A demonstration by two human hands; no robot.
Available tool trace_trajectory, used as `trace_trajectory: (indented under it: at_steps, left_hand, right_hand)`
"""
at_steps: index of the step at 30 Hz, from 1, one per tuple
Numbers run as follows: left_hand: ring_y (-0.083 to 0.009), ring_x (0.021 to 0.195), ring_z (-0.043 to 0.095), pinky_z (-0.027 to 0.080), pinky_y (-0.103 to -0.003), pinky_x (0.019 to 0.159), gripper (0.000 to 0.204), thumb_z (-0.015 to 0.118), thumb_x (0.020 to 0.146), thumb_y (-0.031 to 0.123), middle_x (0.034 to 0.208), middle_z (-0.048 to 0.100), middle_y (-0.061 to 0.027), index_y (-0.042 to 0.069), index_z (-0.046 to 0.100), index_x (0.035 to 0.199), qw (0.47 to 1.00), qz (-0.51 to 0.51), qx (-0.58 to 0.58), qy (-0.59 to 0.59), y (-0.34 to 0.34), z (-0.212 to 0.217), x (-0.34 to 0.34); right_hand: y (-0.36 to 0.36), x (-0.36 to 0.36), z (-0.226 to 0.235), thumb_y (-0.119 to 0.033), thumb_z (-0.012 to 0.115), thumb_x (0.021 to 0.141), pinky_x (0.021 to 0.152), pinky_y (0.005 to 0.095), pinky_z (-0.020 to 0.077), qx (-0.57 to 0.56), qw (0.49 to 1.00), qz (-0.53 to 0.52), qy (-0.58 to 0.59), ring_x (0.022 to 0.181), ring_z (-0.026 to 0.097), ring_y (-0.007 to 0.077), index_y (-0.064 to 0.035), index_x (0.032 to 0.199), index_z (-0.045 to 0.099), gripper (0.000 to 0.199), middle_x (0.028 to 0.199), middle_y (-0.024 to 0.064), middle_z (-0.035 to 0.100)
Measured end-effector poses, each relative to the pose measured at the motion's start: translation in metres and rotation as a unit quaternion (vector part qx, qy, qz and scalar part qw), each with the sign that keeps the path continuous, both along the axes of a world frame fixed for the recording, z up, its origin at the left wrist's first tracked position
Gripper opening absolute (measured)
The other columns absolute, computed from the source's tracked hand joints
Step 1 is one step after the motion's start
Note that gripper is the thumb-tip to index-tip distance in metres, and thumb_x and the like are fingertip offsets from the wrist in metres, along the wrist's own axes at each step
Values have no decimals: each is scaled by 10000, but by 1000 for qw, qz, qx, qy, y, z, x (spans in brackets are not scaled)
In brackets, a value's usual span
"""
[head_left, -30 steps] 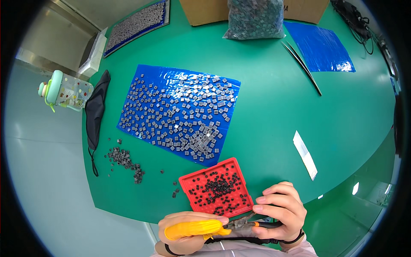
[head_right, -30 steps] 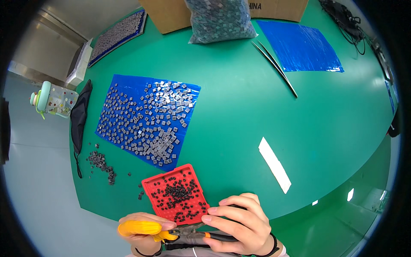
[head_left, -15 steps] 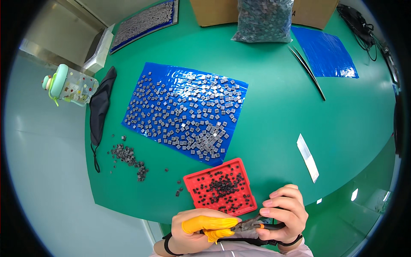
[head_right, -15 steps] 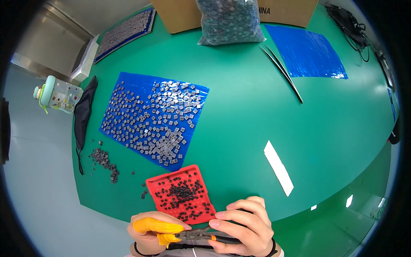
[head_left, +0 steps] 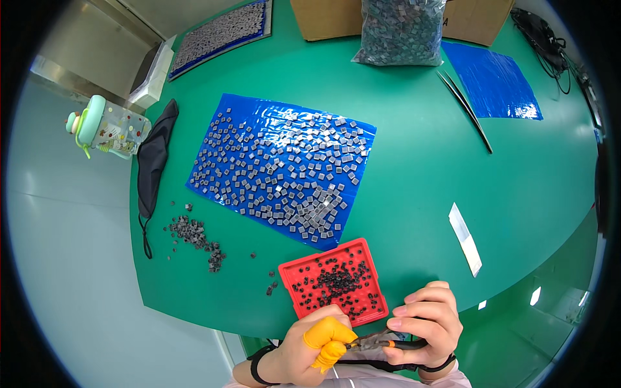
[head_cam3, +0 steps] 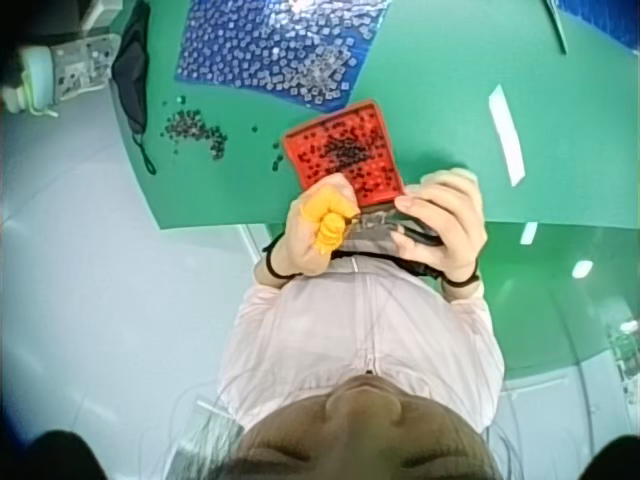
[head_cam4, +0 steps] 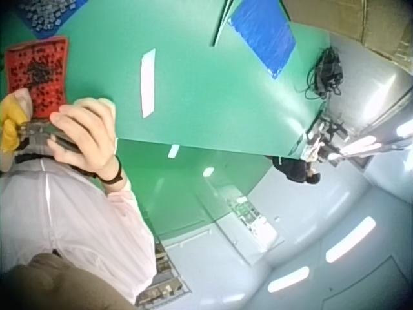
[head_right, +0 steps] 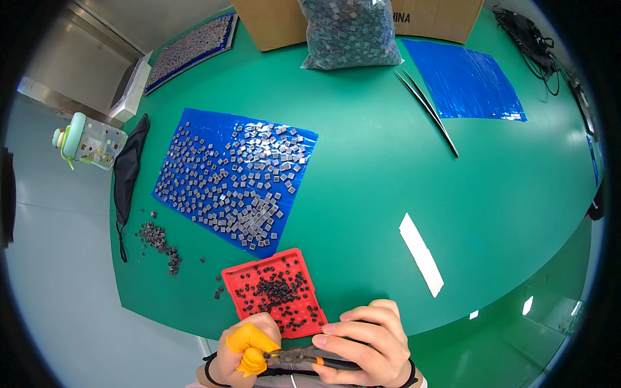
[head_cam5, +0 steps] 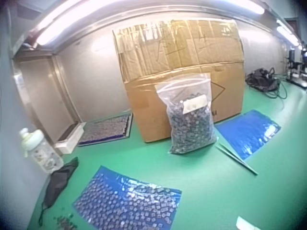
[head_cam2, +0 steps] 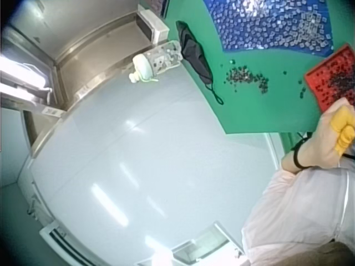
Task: The person uses pliers to pick up small black components from a red tray and places them onto a blue sheet on the table. The person repeats this action continuously, transferring items one by one.
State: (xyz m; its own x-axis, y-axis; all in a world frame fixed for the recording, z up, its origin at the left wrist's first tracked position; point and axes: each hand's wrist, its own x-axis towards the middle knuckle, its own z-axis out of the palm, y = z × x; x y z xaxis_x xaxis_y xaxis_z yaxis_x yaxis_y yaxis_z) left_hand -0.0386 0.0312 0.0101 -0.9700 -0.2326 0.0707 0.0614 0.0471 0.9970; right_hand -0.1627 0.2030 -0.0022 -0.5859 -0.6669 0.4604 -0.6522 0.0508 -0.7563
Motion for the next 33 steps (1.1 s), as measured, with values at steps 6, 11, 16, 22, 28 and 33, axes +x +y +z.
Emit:
trace_trajectory:
  at_steps: [6, 11, 16, 22, 28, 33]
  left_hand:
    - [-203, 663, 580, 472, -282, 578, 192, 603, 886, 166, 785, 615, -124, -22, 594, 922, 984, 143, 95, -50, 12, 8, -7]
    - [-239, 947, 660, 554, -300, 796, 269, 662, 749, -153, 1025, 663, -130, -25, 645, 985, 976, 95, 194, 10, 5, 16, -1]
    - [-182, 796, 690, 562, -252, 694, 205, 743, 717, -70, 915, 698, -119, -35, 690, 912, 994, 78, 67, -43, -1, 18, 3]
    - [-166, 711, 696, 560, -238, 627, 240, 811, 677, 24, 844, 709, -108, -36, 704, 883, 995, 87, 26, -40, 2, 10, 8]
    - [-170, 692, 676, 540, -242, 607, 252, 788, 715, 68, 847, 700, -123, -28, 680, 922, 993, 121, -5, -15, 6, 10, 3]
    - [-216, 710, 676, 541, -277, 604, 289, 800, 681, -8, 883, 694, -175, -44, 658, 931, 942, 267, 203, 26, 29, 4, 9]
  right_hand:
    - [0, 0, -2, -382, 794, 651, 663, 362, 427, -10, 1000, -8, 3, 806, 567, 232, -104, 858, 673, 367, 877, 26, 625]
    - [-1, 1, -3, -389, 785, 663, 650, 355, 441, -18, 1000, -23, -8, 792, 565, 238, -89, 864, 669, 379, 863, 40, 622]
    - [-1, 1, -3, -383, 780, 669, 652, 354, 451, -26, 999, -19, -18, 785, 564, 238, -86, 867, 667, 374, 856, 45, 621]
    - [-2, 1, -3, -384, 778, 672, 654, 354, 453, -32, 999, -15, -28, 783, 563, 240, -83, 875, 664, 380, 854, 49, 624]
    - [-1, 1, -3, -379, 775, 674, 654, 355, 455, -33, 999, -15, -27, 782, 563, 240, -80, 874, 663, 377, 855, 51, 624]
    - [-3, 1, -1, -379, 770, 680, 652, 353, 458, -36, 999, -13, -28, 780, 564, 239, -74, 872, 661, 377, 856, 55, 625]
